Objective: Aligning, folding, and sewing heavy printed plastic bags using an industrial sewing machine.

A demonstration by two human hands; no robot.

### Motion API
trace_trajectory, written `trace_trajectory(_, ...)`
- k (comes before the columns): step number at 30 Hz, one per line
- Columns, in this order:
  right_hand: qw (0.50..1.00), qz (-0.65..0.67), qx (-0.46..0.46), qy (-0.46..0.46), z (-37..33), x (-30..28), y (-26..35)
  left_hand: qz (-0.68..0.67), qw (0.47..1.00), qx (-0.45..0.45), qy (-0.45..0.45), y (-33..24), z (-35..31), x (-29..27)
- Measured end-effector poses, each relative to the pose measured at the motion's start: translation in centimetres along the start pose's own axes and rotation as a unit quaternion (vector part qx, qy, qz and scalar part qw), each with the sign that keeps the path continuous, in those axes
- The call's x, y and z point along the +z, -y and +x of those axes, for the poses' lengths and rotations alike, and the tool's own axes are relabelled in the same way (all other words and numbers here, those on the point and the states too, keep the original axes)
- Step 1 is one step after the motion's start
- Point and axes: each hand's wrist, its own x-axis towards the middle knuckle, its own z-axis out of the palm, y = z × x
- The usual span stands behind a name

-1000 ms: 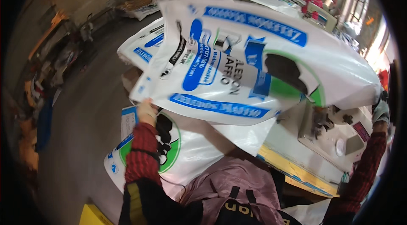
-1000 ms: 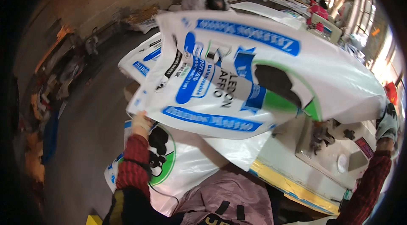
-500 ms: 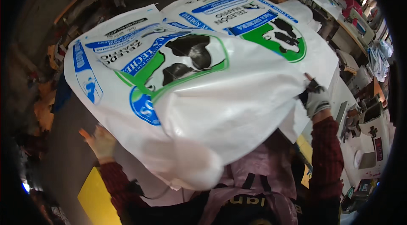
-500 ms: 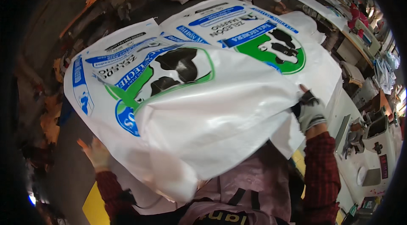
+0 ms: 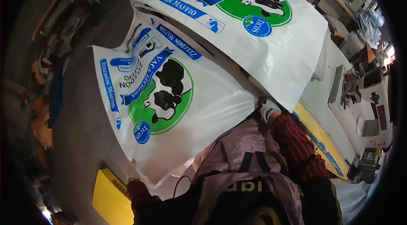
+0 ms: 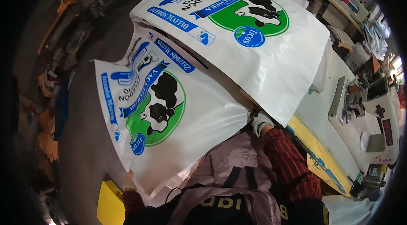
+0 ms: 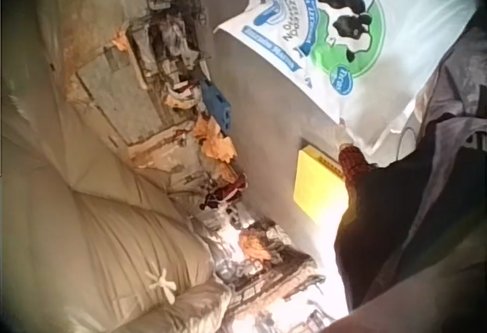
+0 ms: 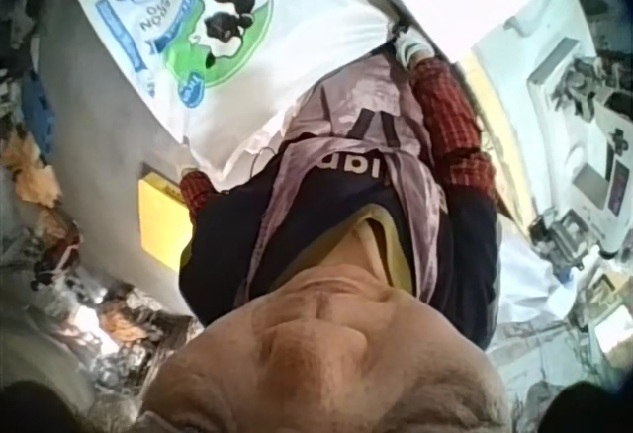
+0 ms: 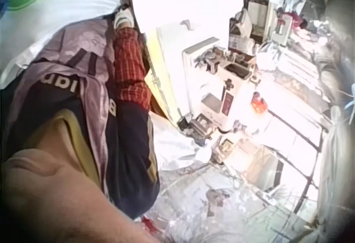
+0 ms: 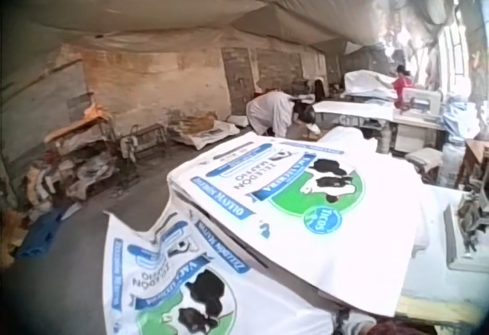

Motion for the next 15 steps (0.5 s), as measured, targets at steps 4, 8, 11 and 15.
trace_trajectory(4, 0.981, 0.132, 0.142, -0.005, 1.2, 5.2, -2.3, -0.135, 0.991, 0.008, 0.018, -5.6, -3.4, 7.1)
trace_trajectory(8, 0.948, 0.225, 0.206, -0.091, 3.6, 5.6, -2.0, -0.129, 0.972, -0.179, 0.075, -8.4, -5.3, 7.1)
trace_trajectory(11, 0.928, 0.26, 0.235, -0.125, 4.1, 6.7, -2.7, 0.239, 0.969, -0.05, -0.026, -13.9, -10.4, 6.6)
trace_trajectory(15, 0.914, 0.299, 0.215, -0.168, 4.9, 5.4, -2.5, 0.455, 0.814, 0.342, -0.117, -14.1, -12.9, 10.4)
